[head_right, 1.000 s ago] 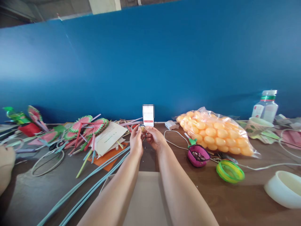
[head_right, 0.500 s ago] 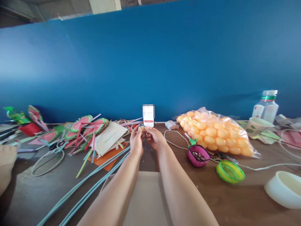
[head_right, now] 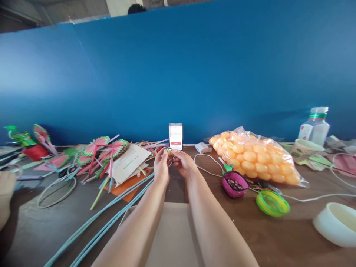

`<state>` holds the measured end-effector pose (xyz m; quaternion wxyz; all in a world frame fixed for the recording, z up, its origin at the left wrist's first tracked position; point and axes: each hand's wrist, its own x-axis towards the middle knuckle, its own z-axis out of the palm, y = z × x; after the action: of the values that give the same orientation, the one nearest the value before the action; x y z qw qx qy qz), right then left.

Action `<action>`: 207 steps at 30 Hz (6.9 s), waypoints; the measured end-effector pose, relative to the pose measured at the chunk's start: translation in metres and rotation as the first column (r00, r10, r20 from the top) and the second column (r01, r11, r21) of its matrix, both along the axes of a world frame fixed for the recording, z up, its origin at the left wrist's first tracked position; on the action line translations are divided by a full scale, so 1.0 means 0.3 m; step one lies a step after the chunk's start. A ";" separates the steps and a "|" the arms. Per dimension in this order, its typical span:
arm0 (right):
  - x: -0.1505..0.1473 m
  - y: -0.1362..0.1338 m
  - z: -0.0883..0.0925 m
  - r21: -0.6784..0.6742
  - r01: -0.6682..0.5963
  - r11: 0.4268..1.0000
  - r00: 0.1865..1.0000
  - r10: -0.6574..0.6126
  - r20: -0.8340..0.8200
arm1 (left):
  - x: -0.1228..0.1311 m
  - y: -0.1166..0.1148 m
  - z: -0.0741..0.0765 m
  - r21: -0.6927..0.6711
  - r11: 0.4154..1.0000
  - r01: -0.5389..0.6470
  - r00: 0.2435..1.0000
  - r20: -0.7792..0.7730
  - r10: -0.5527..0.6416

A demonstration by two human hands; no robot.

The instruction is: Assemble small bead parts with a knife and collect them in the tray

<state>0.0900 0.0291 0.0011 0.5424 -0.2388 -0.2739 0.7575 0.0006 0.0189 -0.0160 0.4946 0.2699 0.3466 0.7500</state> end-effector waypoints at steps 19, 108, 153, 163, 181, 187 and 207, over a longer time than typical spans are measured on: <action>-0.007 -0.009 0.008 0.044 0.063 0.997 0.991 -0.068 0.112 | -0.004 -0.003 0.005 -0.027 0.996 -0.083 0.986 -0.150 0.078; -0.025 -0.017 0.013 0.102 0.165 0.981 0.963 -0.182 0.198 | -0.025 -0.006 0.002 0.016 0.978 -0.209 0.864 -0.465 0.192; -0.029 -0.024 0.022 0.015 0.171 0.985 0.962 -0.170 0.215 | -0.004 0.004 -0.004 0.020 0.999 -0.051 0.964 -0.260 0.054; -0.041 -0.029 0.024 0.041 0.199 0.979 0.901 -0.200 0.385 | 0.000 -0.001 -0.007 0.015 0.999 -0.052 0.982 -0.182 0.054; 0.091 -0.013 0.116 0.491 0.413 0.767 0.218 -0.606 0.765 | -0.022 0.028 0.008 -0.280 0.956 -0.084 0.964 0.219 0.149; 0.101 -0.054 0.126 0.235 -0.019 0.972 -0.460 -0.217 0.861 | -0.016 0.027 0.012 -0.273 0.961 -0.049 0.965 0.236 0.117; 0.005 -0.068 0.124 0.615 -0.124 0.779 -0.329 -0.617 0.715 | -0.038 0.047 -0.021 -0.333 0.932 -0.141 0.961 0.182 0.210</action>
<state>0.0915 0.0087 0.0384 0.3060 -0.6530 -0.6924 0.0225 -0.0108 0.0330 -0.0222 0.4966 0.0721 0.4300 0.7505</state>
